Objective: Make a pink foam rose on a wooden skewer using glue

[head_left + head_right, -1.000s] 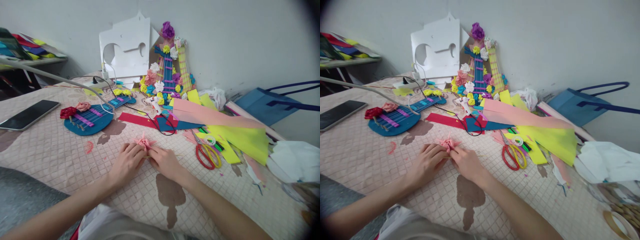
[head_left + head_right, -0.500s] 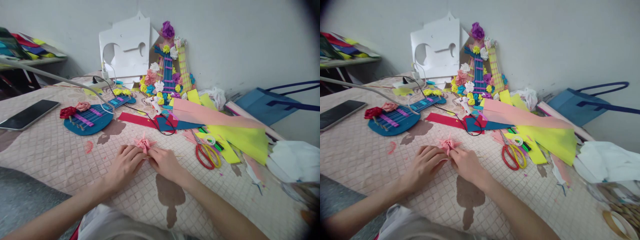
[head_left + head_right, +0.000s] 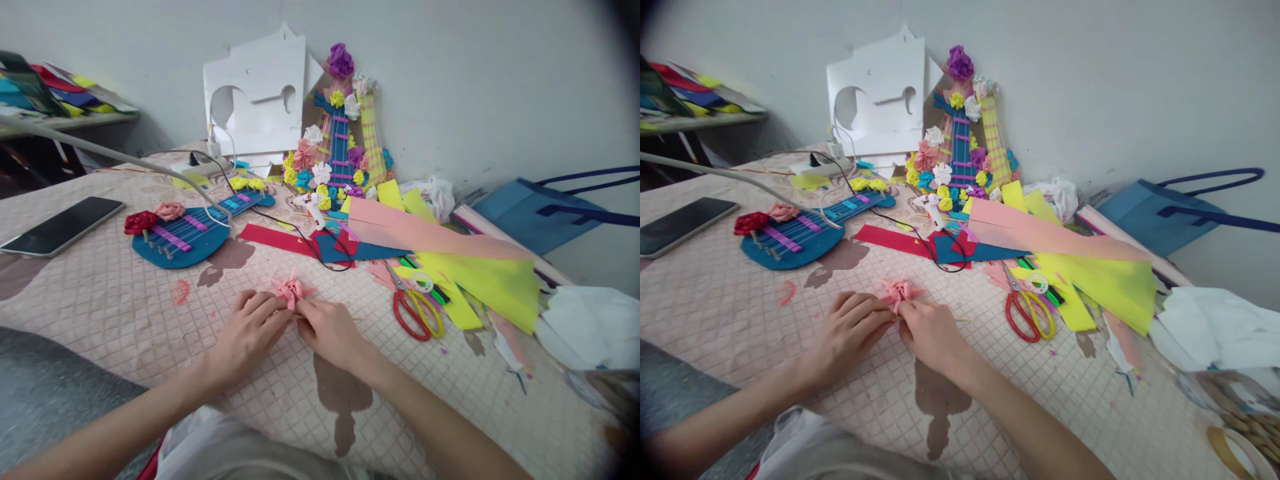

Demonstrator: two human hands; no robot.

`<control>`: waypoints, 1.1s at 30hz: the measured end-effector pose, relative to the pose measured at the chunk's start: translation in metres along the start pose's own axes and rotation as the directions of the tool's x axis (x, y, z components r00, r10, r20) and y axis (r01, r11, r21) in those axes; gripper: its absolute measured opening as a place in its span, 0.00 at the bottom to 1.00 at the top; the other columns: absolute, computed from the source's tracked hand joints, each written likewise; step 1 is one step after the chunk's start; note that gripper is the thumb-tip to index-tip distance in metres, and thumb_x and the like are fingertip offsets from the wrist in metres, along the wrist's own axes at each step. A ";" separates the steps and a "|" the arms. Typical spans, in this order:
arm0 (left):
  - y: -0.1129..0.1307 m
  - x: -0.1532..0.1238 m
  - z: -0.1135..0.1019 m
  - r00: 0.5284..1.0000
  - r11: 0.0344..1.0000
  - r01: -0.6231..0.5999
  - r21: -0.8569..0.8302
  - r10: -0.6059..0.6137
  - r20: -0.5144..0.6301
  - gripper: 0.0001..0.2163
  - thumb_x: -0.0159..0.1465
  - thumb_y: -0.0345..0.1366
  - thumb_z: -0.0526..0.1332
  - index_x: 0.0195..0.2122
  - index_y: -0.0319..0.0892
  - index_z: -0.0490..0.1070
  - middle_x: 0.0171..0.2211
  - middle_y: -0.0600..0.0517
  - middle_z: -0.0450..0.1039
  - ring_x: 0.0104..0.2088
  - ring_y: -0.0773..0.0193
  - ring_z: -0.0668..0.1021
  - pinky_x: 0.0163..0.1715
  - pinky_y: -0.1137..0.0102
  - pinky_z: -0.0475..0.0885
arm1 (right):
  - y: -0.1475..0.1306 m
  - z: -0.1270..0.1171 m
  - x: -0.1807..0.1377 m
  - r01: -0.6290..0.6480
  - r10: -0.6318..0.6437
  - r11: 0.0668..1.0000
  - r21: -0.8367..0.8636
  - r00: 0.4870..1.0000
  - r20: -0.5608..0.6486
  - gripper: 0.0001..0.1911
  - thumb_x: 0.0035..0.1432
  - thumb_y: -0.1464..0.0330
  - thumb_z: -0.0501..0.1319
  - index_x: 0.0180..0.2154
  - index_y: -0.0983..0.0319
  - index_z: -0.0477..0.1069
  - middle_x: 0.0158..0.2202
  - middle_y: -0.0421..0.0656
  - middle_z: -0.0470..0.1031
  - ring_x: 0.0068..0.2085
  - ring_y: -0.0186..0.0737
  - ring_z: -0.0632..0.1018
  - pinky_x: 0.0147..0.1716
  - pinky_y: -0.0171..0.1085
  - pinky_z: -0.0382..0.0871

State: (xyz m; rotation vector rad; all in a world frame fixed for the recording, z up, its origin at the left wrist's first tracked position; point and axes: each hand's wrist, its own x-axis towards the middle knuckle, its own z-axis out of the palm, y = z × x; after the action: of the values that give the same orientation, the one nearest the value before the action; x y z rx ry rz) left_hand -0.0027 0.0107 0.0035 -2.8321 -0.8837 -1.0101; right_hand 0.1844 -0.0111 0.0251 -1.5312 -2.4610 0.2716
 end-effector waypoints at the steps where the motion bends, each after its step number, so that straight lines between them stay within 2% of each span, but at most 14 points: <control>1: 0.000 0.000 0.000 1.000 1.000 -0.005 -0.004 0.005 0.000 0.06 0.67 0.30 0.54 0.41 0.41 0.70 0.39 0.50 0.75 0.41 0.59 0.72 0.43 0.61 0.61 | 0.000 0.000 0.000 0.002 -0.002 1.000 0.002 1.000 0.002 0.06 0.59 0.73 0.54 0.39 0.61 0.67 0.34 0.41 0.76 0.34 0.37 0.76 0.31 0.34 0.62; 10: 0.000 -0.002 -0.002 0.999 1.000 -0.022 -0.017 0.022 0.024 0.07 0.67 0.30 0.54 0.43 0.41 0.70 0.40 0.49 0.75 0.42 0.58 0.72 0.43 0.60 0.61 | 0.001 0.002 -0.001 0.001 -0.001 1.000 -0.006 1.000 -0.012 0.06 0.59 0.73 0.55 0.39 0.61 0.67 0.34 0.41 0.77 0.33 0.38 0.77 0.30 0.34 0.62; 33: 0.003 -0.003 -0.007 0.999 0.999 -0.040 -0.019 0.040 -0.010 0.07 0.68 0.28 0.53 0.42 0.42 0.69 0.40 0.50 0.75 0.42 0.59 0.73 0.44 0.60 0.59 | -0.003 0.001 -0.004 0.008 -0.008 1.000 0.000 1.000 -0.019 0.05 0.59 0.73 0.55 0.37 0.61 0.67 0.32 0.41 0.76 0.32 0.37 0.76 0.29 0.34 0.60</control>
State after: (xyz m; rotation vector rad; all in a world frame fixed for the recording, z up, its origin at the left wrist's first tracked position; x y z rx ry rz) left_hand -0.0068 0.0049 0.0077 -2.8454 -0.8173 -1.0322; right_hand 0.1828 -0.0158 0.0248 -1.5160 -2.4524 0.2549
